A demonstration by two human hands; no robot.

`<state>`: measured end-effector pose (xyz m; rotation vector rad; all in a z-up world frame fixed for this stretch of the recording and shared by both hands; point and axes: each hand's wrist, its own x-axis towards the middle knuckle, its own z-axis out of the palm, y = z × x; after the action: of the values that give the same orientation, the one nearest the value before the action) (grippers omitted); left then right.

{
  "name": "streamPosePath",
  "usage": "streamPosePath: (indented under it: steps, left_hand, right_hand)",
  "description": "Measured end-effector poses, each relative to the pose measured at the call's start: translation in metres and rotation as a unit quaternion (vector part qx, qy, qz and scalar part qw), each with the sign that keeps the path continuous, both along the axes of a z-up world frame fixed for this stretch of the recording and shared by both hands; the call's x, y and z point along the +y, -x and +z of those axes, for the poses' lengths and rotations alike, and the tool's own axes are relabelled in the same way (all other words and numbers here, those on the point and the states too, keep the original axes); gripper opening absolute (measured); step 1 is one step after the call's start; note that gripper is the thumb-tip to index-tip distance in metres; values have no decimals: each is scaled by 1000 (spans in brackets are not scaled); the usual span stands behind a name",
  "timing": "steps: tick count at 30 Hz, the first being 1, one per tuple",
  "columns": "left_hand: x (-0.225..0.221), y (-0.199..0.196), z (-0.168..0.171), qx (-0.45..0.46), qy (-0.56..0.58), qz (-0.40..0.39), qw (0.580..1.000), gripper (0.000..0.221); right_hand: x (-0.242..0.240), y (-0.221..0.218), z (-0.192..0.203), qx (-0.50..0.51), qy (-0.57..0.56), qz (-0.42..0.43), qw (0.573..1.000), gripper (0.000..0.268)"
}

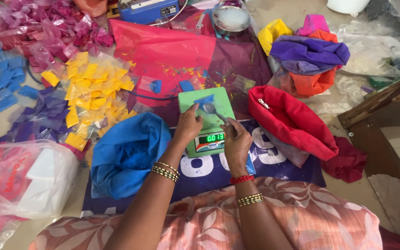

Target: The person weighs and bags colored powder using a digital scale and a spoon.

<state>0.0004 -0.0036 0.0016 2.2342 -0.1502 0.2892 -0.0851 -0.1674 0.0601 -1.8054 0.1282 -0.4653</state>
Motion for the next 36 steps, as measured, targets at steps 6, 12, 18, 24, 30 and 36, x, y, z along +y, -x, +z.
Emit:
streamPosePath:
  steps: [6, 12, 18, 24, 30, 36]
  left_hand:
    - [-11, -4, 1, 49, 10, 34, 998, 53]
    - [-15, 0, 14, 63, 15, 33, 997, 52]
    - [-14, -1, 9, 59, 17, 34, 998, 50]
    - [-8, 12, 15, 9, 10, 30, 999, 47]
    - [-6, 44, 44, -75, -23, 30, 996, 37]
    - [-24, 59, 70, -119, -108, 11, 987, 36]
  right_hand:
    - [6, 4, 4, -54, 52, 1, 997, 22]
    - [4, 0, -2, 6, -9, 8, 1000, 23]
    - [-8, -4, -14, 24, -167, 31, 985, 25]
    - [-27, 8, -24, 39, -270, 11, 962, 25]
    - [-46, 38, -2, 45, -288, -15, 957, 23]
    - [-67, 46, 16, -52, -283, -54, 956, 22]
